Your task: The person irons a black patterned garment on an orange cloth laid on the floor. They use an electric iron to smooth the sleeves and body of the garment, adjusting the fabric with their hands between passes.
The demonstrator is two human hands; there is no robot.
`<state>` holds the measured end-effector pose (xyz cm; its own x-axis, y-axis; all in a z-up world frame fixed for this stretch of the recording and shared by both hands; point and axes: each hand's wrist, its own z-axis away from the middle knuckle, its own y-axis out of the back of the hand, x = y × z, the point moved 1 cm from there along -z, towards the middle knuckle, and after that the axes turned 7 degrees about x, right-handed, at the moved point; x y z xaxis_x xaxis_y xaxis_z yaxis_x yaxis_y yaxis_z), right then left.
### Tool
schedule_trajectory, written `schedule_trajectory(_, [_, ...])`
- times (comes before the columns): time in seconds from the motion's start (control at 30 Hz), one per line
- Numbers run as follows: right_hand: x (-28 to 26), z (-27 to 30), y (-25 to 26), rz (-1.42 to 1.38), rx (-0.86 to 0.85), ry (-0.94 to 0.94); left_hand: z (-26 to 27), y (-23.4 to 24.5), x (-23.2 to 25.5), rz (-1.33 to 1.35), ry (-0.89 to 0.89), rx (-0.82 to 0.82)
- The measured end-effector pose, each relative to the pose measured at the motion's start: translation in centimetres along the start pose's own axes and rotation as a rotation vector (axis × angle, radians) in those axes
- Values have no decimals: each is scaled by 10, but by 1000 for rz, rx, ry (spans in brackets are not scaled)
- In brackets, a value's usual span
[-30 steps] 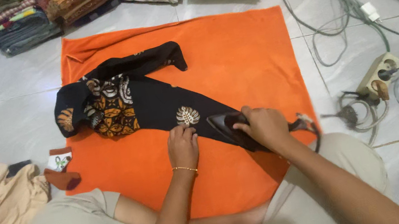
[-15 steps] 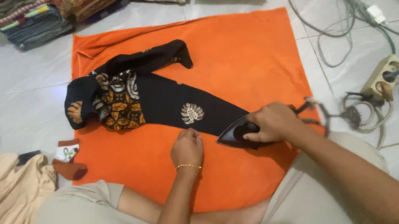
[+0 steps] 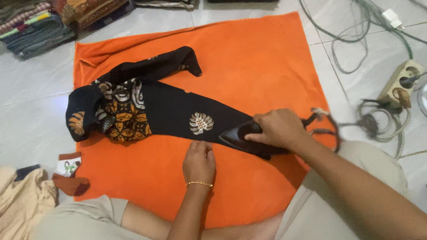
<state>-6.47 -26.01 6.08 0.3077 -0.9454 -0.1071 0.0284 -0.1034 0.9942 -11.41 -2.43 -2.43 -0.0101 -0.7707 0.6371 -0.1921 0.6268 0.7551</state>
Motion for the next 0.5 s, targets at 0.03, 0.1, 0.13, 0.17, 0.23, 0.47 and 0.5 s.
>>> schedule_trajectory(0.03, [-3,-2,-2,-12,32,-30,2,-1,2,5,-67,33])
schedule_trajectory(0.1, [-10,-11,-7,-19,70,-128,4,-5,8,9,-200,99])
schedule_trajectory(0.13, [-12,-16,-9,-23,87,-179,5,-7,11,15,-250,94])
schedule_trajectory(0.17, [-14,-21,-11,-30,117,-217,4,-9,16,20,-300,89])
schedule_trajectory(0.23, [-15,-29,-14,-42,178,-296,-2,-12,21,0,-392,79])
schedule_trajectory(0.47, [-4,-21,-10,-100,-32,-242,-17,-17,12,-131,-623,9])
schedule_trajectory(0.5, [-4,-15,-8,-85,-50,-234,-18,-17,8,-126,-660,12])
